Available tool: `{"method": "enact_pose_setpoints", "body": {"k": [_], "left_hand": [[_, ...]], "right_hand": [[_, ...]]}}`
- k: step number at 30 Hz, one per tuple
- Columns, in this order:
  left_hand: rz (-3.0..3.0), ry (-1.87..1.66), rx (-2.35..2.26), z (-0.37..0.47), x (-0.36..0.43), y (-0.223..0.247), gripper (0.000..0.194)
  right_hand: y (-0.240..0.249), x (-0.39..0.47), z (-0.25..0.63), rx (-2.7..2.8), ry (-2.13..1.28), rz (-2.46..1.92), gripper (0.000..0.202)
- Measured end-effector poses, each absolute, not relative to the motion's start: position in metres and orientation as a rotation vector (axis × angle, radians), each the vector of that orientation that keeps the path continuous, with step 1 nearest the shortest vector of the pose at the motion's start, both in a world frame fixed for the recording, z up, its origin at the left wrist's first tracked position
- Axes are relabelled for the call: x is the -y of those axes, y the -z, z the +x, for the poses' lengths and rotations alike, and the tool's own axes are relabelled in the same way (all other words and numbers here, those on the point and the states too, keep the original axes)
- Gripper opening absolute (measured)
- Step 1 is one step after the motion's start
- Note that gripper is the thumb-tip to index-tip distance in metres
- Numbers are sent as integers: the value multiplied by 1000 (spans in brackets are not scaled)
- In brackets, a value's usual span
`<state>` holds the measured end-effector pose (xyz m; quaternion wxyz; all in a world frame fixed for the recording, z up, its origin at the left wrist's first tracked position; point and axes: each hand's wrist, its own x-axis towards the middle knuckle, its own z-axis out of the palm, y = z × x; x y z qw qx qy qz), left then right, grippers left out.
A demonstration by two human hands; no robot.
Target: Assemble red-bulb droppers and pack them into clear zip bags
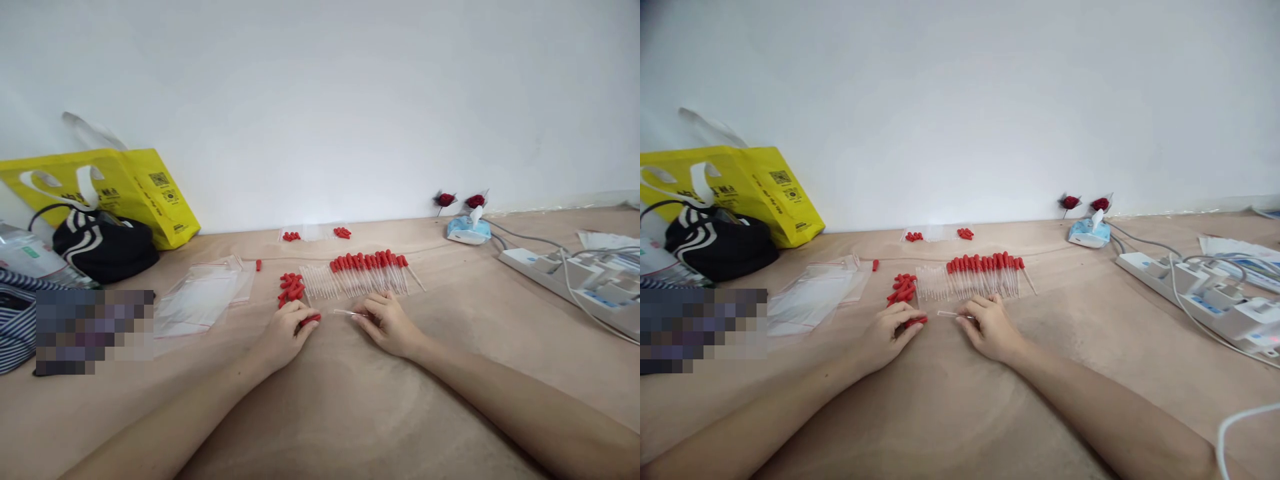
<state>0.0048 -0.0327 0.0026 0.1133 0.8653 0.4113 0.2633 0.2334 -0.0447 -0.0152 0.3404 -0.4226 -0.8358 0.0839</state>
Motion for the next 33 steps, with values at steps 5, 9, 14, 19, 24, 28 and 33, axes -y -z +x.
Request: {"method": "enact_pose_setpoints", "body": {"k": [5,9,14,19,24,28,33], "left_hand": [[2549,-895,-1191,7,32,1,20],[2516,-966,-1117,10,32,2,17],[2495,-943,-1130,13,32,1,13],[2505,-956,-1183,16,32,-1,10],[2485,-1011,-1207,17,33,0,11],[2527,-1065,-1144,14,34,1,14],[2697,-970,-988,13,36,-1,15]], "right_hand": [[14,46,231,2192,-170,-1071,11],[12,47,227,2184,-119,-1052,11],[9,49,223,2180,-74,-1054,13],[10,50,221,2187,-41,-1038,13],[13,53,214,2204,-27,-1008,17],[11,53,212,2240,-8,-981,20],[7,50,219,2335,137,-886,22]]}}
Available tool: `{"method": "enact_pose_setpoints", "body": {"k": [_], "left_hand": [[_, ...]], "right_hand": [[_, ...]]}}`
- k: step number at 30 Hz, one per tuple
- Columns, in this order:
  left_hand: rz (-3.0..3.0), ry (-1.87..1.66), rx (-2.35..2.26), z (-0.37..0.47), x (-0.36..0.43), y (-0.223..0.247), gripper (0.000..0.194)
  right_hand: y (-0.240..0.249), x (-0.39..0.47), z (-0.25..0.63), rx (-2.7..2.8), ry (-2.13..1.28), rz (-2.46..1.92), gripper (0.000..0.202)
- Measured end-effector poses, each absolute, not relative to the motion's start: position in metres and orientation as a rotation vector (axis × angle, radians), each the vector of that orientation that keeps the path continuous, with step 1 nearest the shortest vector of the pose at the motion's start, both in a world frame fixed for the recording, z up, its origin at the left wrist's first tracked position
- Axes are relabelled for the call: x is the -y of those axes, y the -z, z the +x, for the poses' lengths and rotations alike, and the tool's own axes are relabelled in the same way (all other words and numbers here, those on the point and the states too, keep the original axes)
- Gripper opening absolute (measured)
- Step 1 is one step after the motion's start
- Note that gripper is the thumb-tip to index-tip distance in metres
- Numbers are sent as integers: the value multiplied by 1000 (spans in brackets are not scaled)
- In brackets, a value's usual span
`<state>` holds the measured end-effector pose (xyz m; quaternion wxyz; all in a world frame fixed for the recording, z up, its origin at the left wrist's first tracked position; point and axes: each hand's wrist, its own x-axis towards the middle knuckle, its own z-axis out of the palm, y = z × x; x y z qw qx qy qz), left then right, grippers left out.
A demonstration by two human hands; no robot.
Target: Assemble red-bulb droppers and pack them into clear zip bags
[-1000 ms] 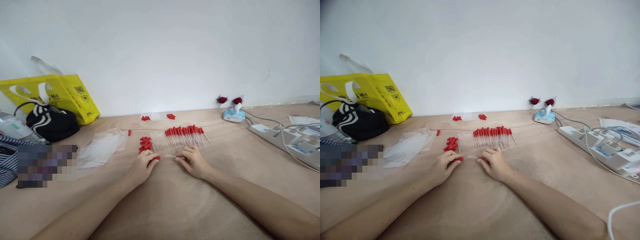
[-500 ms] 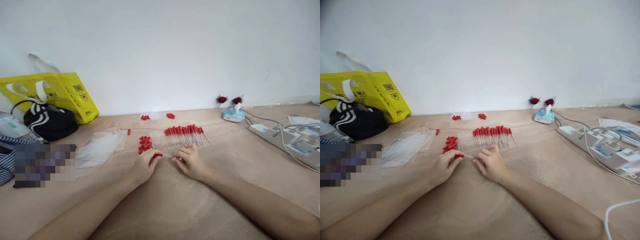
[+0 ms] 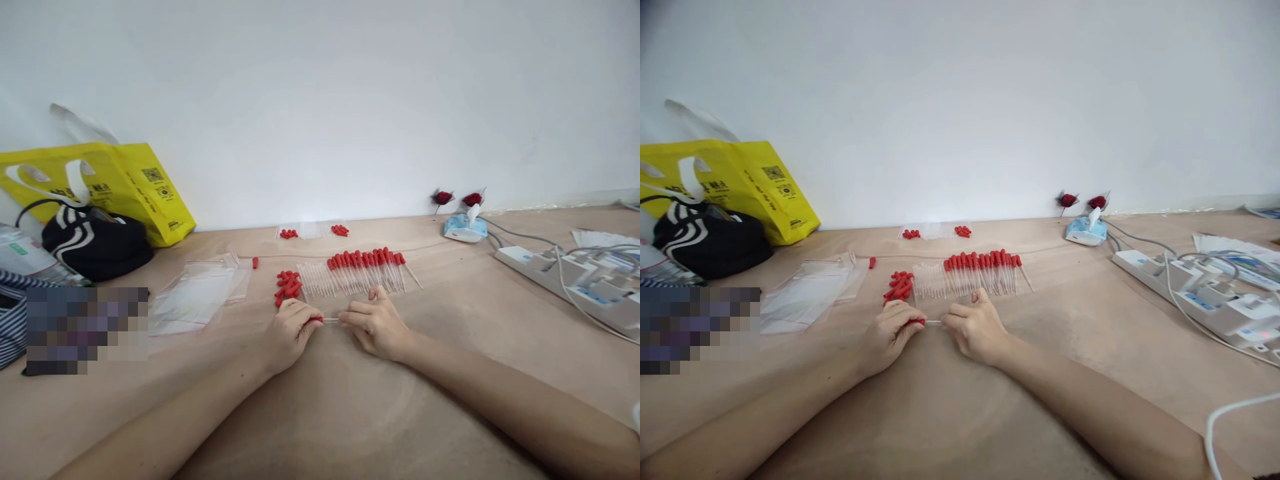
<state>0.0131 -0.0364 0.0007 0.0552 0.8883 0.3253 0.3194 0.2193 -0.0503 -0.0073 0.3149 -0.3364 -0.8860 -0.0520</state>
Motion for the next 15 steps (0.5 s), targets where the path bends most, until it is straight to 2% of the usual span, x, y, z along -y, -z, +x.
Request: {"method": "enact_pose_setpoints", "body": {"k": [5,15], "left_hand": [[2784,-886,-974,17,38,-2,19],[2838,-853,-959,18,39,-2,19]], "right_hand": [[10,50,220,2343,233,-889,24],[12,49,213,2366,135,-918,26]]}}
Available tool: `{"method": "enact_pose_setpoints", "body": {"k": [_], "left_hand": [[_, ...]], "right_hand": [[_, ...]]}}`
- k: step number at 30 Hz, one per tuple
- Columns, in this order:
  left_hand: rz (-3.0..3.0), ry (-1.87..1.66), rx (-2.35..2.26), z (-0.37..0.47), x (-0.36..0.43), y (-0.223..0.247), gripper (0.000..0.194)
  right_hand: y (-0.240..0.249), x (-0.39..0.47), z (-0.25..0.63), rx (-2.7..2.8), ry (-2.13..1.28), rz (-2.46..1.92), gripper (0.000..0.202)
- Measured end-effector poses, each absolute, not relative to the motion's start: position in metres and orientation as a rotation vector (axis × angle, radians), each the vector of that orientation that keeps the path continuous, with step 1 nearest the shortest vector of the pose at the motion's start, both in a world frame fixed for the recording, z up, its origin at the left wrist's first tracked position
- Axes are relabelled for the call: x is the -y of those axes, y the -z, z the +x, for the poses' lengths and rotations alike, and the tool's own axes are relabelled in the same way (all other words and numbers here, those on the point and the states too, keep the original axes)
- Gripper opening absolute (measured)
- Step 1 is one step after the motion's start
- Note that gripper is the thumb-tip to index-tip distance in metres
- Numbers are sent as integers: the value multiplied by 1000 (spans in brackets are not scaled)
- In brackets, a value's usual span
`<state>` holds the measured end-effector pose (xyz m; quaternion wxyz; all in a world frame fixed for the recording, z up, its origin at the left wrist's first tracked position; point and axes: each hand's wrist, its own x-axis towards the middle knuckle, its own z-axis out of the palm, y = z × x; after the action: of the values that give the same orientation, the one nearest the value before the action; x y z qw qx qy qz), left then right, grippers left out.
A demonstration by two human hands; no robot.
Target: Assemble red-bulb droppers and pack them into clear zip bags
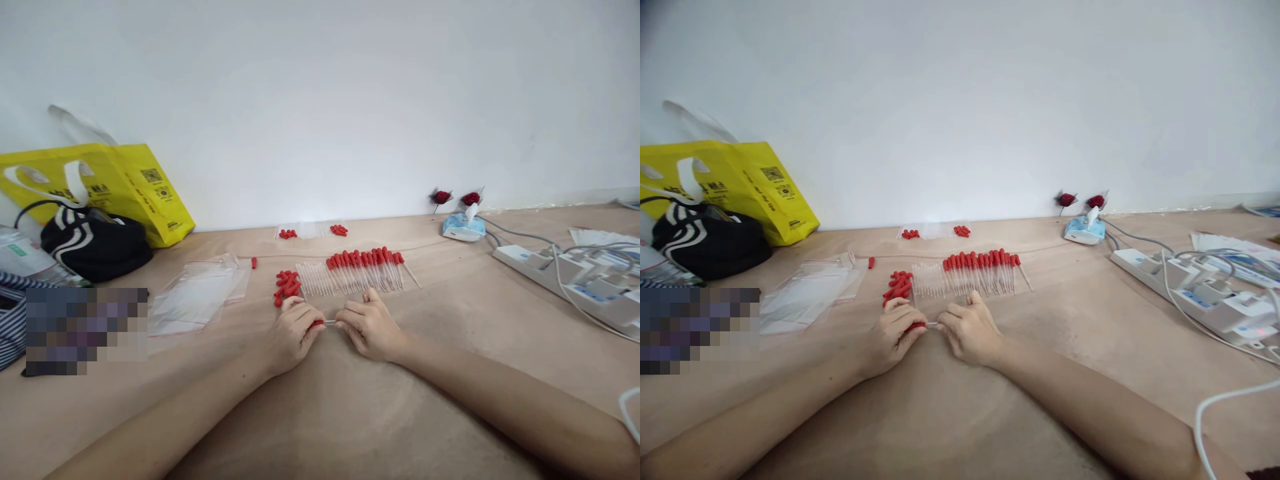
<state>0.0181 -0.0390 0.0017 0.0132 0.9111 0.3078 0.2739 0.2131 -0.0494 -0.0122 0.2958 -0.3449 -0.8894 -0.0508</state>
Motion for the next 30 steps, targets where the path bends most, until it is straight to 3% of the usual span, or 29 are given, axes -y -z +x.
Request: {"method": "enact_pose_setpoints", "body": {"k": [18,26,30], "left_hand": [[2945,-932,-827,15,37,-1,14],[2954,-966,-877,11,36,-3,10],[2801,-1284,-1164,9,32,-1,31]], "right_hand": [[11,44,215,2435,18,-939,29],[1,50,217,2426,318,-917,24],[-4,41,226,2267,308,-1201,22]]}}
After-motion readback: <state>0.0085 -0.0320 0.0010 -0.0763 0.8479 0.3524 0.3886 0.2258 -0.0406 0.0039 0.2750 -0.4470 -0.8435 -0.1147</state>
